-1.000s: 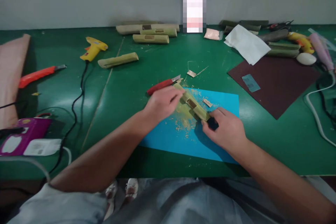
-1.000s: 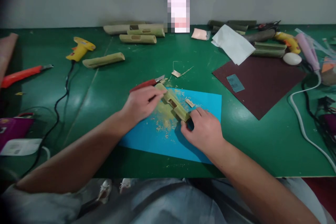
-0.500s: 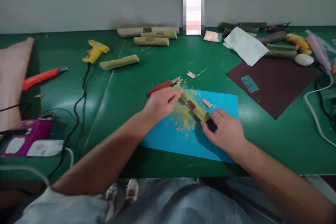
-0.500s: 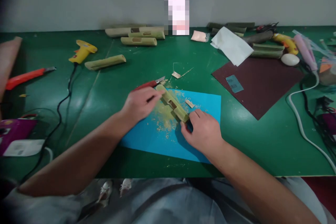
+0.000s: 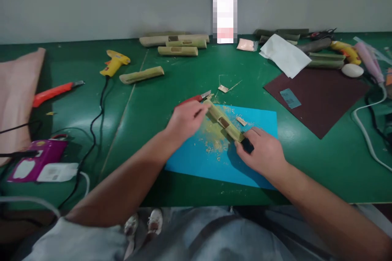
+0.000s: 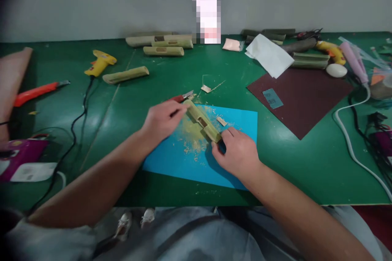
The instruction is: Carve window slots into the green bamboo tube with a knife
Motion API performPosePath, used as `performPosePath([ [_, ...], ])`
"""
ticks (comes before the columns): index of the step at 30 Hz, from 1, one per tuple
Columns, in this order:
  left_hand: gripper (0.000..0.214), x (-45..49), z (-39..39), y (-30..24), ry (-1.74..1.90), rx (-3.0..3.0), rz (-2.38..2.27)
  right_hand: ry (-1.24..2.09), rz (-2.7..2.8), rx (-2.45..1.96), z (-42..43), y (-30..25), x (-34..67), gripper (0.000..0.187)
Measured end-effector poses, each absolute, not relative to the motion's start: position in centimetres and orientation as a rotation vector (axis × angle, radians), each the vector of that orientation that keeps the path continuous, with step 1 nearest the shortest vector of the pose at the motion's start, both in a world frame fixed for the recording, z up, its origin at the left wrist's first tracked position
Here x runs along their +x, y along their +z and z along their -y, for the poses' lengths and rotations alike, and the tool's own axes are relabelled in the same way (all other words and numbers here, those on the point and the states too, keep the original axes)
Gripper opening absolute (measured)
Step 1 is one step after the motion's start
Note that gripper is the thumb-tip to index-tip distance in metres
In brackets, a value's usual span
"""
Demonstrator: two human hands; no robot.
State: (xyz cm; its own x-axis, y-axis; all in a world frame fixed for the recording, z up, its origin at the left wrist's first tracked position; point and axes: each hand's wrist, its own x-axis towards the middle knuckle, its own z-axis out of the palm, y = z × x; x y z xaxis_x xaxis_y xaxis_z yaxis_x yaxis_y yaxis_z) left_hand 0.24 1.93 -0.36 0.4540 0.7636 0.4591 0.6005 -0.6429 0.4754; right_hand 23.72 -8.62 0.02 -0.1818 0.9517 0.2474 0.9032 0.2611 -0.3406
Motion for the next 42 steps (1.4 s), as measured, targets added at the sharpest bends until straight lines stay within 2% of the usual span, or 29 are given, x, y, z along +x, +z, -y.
performPosePath([
  [7,0.025,0.3,-2.1,-0.7,0.887,2.682,-1.110,0.142,2.135,-1.678,8.7,0.0,23.7,0.025],
  [9,0.026,0.3,-2.0,-0.7,0.927,2.683,-1.187,0.104,2.137,-1.688,8.7,0.0,23.7,0.026],
  [18,0.024,0.8,-1.3,-0.4,0.898,2.576,-0.981,0.053,2.141,-1.719,8.5,-0.1,23.9,0.025],
  [24,0.022,0.2,-2.1,-0.5,0.982,2.558,-1.177,0.075,2.135,-1.732,8.4,-0.2,23.8,0.021],
  [28,0.024,0.8,-1.5,-0.7,0.877,2.595,-0.991,0.088,2.126,-1.714,8.4,-0.3,23.8,0.021],
  [32,0.021,0.8,-2.0,-0.8,1.050,2.494,-1.083,0.102,2.124,-1.712,8.4,-0.3,23.9,0.020],
  [36,0.022,0.6,-2.6,-0.7,0.976,2.522,-1.013,0.101,2.121,-1.712,8.4,-0.3,23.9,0.019],
  [40,0.021,0.5,-2.7,-0.5,1.031,2.477,-1.205,0.077,2.110,-1.712,8.5,-0.4,23.8,0.018],
  [42,0.022,0.6,-2.4,-0.5,0.985,2.504,-1.146,0.076,2.111,-1.713,8.4,-0.4,23.7,0.018],
])
